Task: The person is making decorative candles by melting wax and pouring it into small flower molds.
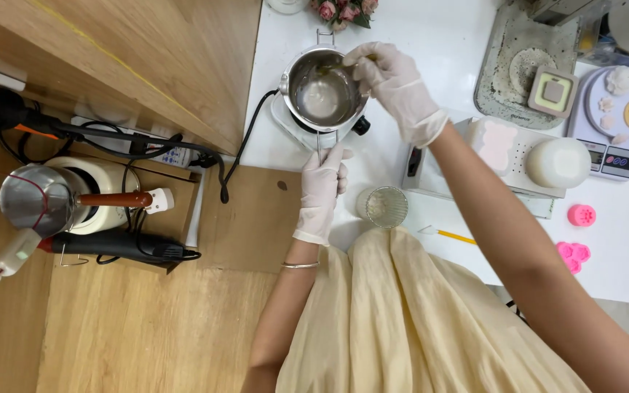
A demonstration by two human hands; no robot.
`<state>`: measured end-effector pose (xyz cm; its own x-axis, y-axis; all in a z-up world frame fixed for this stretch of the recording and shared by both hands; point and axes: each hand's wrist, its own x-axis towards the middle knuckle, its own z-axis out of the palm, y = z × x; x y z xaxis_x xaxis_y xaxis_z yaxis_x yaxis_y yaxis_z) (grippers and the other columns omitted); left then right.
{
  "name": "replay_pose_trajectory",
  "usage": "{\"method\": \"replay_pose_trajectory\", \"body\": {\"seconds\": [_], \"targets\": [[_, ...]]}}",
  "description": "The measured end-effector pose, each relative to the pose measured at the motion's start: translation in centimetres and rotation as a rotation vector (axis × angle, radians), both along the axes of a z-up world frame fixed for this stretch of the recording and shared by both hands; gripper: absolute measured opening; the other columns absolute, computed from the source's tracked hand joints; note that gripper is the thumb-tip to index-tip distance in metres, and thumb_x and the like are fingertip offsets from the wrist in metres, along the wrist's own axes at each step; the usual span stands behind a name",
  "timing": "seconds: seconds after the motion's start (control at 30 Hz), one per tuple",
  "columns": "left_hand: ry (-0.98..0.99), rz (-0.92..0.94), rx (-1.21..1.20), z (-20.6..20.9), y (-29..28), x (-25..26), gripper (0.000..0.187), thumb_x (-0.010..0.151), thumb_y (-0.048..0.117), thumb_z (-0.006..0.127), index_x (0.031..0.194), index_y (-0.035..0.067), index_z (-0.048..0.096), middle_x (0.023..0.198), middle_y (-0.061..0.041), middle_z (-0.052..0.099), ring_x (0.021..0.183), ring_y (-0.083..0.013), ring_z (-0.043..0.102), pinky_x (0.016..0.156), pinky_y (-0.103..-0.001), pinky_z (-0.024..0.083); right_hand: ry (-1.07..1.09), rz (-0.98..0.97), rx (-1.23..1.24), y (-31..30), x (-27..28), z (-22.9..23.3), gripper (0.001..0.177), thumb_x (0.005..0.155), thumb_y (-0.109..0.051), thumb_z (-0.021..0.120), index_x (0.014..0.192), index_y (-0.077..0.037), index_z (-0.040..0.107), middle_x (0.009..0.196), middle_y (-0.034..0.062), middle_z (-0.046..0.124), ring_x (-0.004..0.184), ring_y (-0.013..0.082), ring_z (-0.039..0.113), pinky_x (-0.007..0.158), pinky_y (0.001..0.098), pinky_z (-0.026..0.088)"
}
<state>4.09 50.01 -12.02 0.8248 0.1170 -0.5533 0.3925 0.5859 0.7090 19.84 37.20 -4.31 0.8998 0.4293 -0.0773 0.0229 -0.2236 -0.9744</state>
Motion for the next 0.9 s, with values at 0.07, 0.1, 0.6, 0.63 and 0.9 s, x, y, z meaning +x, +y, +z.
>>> {"method": "replay_pose_trajectory", "body": {"seconds": [0.07,0.1,0.6,0.63,0.9], "targets": [[-0.038,0.013,0.002,0.5,-0.1,-0.1,0.025,0.101,0.026,0.063,0.093,0.003,0.068,0.06,0.006,0.048,0.046,-0.0034,0.038,0.041,-0.022,0.03,-0.098,0.048,-0.066,-1.7,0.8,0.0,0.02,0.108,-0.008,0.051,0.117,-0.003,0.068,0.092,0.0011,0.066,0.076,0.0081,0.062,0.072,0.0228,0.057],[-0.029,0.026,0.0,0.6,-0.1,-0.1,0.024,0.101,0.025,0.063,0.093,0.003,0.067,0.06,0.005,0.048,0.046,-0.0034,0.037,0.041,-0.022,0.03,-0.191,0.068,-0.155,-2.4,1.2,-0.1,0.019,0.11,-0.009,0.051,0.119,-0.002,0.065,0.093,0.0027,0.065,0.078,0.0095,0.062,0.072,0.0243,0.056],[-0.035,0.052,-0.023,1.6,-0.5,-0.7,0.018,0.1,0.021,0.064,0.092,0.005,0.062,0.067,0.005,0.051,0.048,-0.0013,0.035,0.041,-0.021,0.026,-0.229,0.096,-0.274,-3.3,-2.3,0.5,0.017,0.114,-0.01,0.048,0.121,-0.002,0.061,0.099,0.0078,0.07,0.086,0.0117,0.064,0.079,0.025,0.054],[-0.037,0.038,-0.002,1.4,-0.4,-0.8,0.019,0.101,0.022,0.064,0.092,0.005,0.063,0.065,0.004,0.047,0.048,-0.0012,0.034,0.041,-0.021,0.026,-0.29,0.095,-0.291,-3.1,-2.0,0.6,0.017,0.113,-0.01,0.049,0.121,-0.001,0.061,0.1,0.0082,0.071,0.086,0.0118,0.064,0.078,0.0251,0.054],[0.0,0.076,-0.025,1.4,-0.3,-0.6,0.019,0.098,0.021,0.065,0.089,0.005,0.062,0.065,0.006,0.052,0.048,-0.0021,0.037,0.041,-0.021,0.027,-0.274,0.056,-0.289,-3.5,-3.2,-0.1,0.016,0.11,-0.005,0.046,0.116,0.0,0.06,0.101,0.0099,0.069,0.085,0.0121,0.064,0.079,0.0258,0.056]]}}
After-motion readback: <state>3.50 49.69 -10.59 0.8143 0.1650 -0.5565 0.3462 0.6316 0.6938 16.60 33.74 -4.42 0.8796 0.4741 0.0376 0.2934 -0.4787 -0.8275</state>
